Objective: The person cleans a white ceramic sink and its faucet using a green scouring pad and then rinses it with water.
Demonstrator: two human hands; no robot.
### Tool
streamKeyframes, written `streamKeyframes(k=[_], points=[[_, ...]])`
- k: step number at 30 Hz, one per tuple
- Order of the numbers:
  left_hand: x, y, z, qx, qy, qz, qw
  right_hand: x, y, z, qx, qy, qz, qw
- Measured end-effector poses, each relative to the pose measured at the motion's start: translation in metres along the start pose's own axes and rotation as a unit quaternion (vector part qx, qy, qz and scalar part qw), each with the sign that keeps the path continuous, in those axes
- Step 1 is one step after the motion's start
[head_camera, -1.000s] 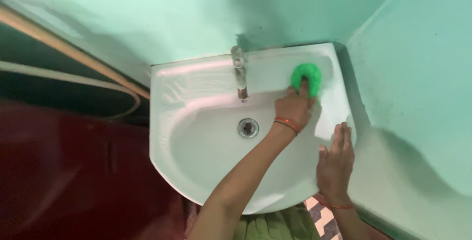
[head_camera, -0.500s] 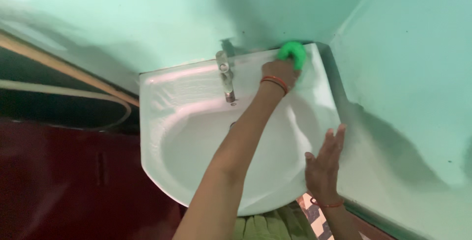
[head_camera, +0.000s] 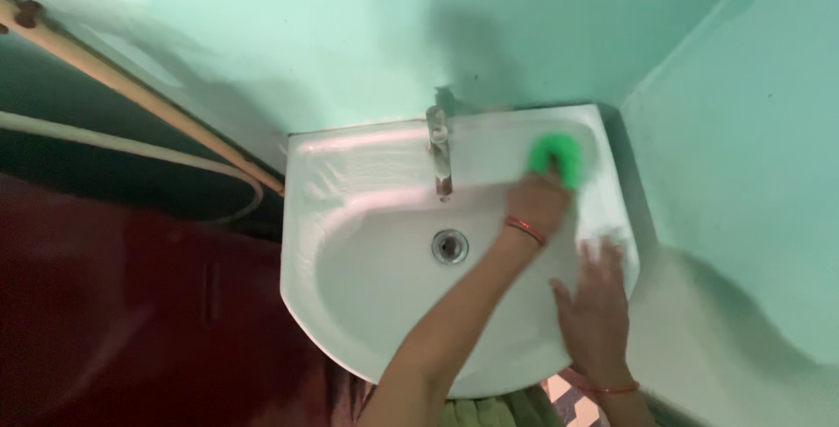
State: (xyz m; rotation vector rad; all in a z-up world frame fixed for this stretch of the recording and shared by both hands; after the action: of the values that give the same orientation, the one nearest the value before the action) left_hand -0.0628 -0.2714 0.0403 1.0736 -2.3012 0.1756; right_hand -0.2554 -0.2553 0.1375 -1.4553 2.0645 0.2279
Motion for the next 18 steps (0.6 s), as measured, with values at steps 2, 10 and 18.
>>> streamKeyframes(k=[2, 10, 18], points=[[-0.035, 0.001, -0.018, 0.004, -0.044, -0.029, 0.999, 0.018, 0.000, 0.052, -0.303, 0.340, 0.110, 0.884], [-0.113, 0.064, 0.009, 0.060, -0.230, 0.027, 0.971, -0.035, 0.029, 0.222, -0.545, 0.207, -0.057, 0.810], [-0.166, 0.096, 0.053, 0.093, -0.155, 0.108, 0.978, -0.045, 0.026, 0.237, -0.579, 0.229, -0.077, 0.779]])
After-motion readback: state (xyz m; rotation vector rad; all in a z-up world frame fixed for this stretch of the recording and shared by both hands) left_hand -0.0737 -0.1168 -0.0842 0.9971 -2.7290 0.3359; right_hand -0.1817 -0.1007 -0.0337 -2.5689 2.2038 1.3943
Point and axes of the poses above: each hand's wrist, its own y-axis away from the middle knuckle, its own z-axis out of the palm, x = y × z, the point moved 10 cm from there along -y, towards the middle knuckle, and after that the axes turned 10 degrees about -x, right-handed, at the moved point
